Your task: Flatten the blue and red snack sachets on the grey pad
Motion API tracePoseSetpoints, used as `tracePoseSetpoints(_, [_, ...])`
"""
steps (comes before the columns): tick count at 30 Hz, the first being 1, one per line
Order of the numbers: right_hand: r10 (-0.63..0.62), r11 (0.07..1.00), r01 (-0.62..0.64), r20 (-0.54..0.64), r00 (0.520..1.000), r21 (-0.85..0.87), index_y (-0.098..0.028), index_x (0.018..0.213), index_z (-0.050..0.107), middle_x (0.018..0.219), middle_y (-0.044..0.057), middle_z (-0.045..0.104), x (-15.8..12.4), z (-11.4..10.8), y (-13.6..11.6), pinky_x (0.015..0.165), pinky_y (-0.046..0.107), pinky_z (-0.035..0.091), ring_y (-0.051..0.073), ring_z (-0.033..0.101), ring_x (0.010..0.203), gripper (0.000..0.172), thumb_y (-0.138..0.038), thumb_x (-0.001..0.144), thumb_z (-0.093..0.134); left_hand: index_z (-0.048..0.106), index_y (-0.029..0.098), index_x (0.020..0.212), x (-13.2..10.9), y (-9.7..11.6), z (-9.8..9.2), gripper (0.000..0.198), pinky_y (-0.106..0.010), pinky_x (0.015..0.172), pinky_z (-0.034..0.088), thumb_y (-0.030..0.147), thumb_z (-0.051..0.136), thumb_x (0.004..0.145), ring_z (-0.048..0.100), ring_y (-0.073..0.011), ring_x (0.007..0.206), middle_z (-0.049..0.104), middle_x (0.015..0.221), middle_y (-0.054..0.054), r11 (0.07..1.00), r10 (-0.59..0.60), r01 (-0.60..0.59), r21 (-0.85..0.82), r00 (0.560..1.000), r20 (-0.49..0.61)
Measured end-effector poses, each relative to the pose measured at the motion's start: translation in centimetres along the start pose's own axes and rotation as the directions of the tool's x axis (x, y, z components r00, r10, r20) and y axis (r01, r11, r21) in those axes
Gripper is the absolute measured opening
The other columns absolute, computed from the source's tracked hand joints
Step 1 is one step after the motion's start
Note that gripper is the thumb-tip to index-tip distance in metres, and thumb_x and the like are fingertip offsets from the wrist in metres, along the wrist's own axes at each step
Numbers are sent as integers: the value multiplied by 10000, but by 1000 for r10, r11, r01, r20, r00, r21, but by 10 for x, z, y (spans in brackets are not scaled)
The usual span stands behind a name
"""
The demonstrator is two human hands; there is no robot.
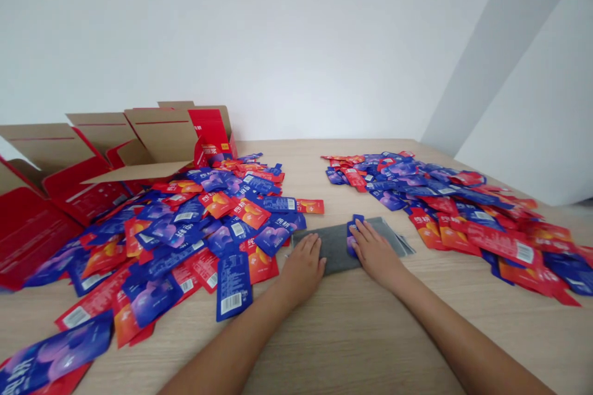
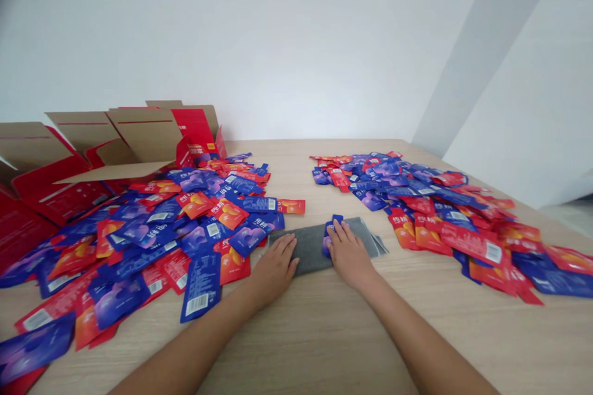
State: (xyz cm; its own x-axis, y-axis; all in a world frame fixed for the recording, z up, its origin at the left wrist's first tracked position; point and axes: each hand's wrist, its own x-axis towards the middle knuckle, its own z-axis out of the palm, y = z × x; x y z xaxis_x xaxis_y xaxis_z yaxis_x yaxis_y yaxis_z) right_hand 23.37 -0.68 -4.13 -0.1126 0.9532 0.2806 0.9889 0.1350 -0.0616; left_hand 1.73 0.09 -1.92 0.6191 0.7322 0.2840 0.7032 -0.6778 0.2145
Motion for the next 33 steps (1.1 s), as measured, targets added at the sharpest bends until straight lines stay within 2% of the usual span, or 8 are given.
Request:
tracePoseSetpoints(5, [-1, 985, 42, -234, 972, 169, -160, 1069, 628, 1238, 134, 558, 0, -6, 16, 986, 491, 369, 271, 462, 1179, 363, -177, 820, 364, 441, 64, 1235, -1, 1, -1, 387, -399, 1025, 337, 239, 377, 896, 393, -250, 1246, 462, 1318, -183, 1000, 1, -2, -15, 1000, -19])
tracePoseSetpoints(8, [-9, 956, 105, -329, 944, 274, -176, 1069, 623, 1255, 134, 535, -1, -27, 3, 981, 517, 367, 275, 459, 1169, 347, -168, 811, 392, 442, 77, 1234, -2, 2, -2, 380, -391, 1031, 327, 239, 382, 895, 389, -243, 1249, 462, 1321, -171, 999, -6, 5, -33, 1000, -29])
tracePoseSetpoints(12, [-168, 885, 306, -372, 913, 351, -229, 1109, 597, 1291, 96, 517, -6, -52, -27, 991, 506, 361, 256, 431, 1205, 297, -231, 866, 425, 448, 85, 1204, -3, 4, -3, 353, -355, 1025, 333, 220, 424, 878, 406, -231, 1230, 488, 1284, -159, 998, -36, 34, -44, 998, -57])
tracePoseSetpoints(16, [-226, 855, 346, -322, 919, 387, -213, 1185, 553, 1297, 101, 518, -10, -47, -43, 1015, 461, 353, 225, 420, 1228, 326, -270, 906, 396, 450, 99, 1133, -4, 5, -2, 297, -383, 1001, 358, 190, 449, 850, 440, -247, 1184, 505, 1207, -164, 996, -82, 78, -43, 992, -93])
tracePoseSetpoints(20, [-251, 901, 284, -139, 958, 329, -186, 1290, 481, 1372, 99, 457, -12, -29, -47, 1008, 461, 353, 227, 354, 1291, 404, -266, 929, 318, 424, 117, 1113, -2, 5, -2, 286, -422, 984, 370, 167, 452, 833, 442, -263, 1170, 499, 1186, -167, 996, -76, 71, -50, 993, -90])
tracePoseSetpoints(24, [-250, 946, 240, 18, 968, 216, -174, 1296, 486, 1394, 88, 425, -13, -27, -54, 1008, 450, 340, 226, 339, 1303, 423, -258, 926, 297, 419, 126, 1091, -1, 3, -2, 261, -433, 983, 368, 167, 434, 834, 441, -267, 1167, 502, 1175, -168, 997, -57, 52, -65, 996, -74])
tracePoseSetpoints(29, [-146, 985, 143, 25, 989, 97, -161, 1253, 538, 1347, 104, 481, -10, -29, -44, 1002, 476, 339, 269, 397, 1263, 415, -245, 900, 336, 408, 148, 1090, -2, 1, -1, 255, -459, 972, 373, 178, 414, 837, 439, -273, 1175, 497, 1186, -165, 998, -46, 42, -55, 996, -77])
tracePoseSetpoints(33, [-147, 978, 150, -33, 989, 145, -85, 1281, 497, 1361, 149, 455, -6, -12, -24, 1023, 474, 346, 259, 316, 1314, 450, -249, 904, 315, 414, 155, 1077, -2, 1, 1, 241, -459, 963, 382, 175, 404, 837, 444, -271, 1172, 512, 1173, -159, 999, -36, 32, -43, 995, -95])
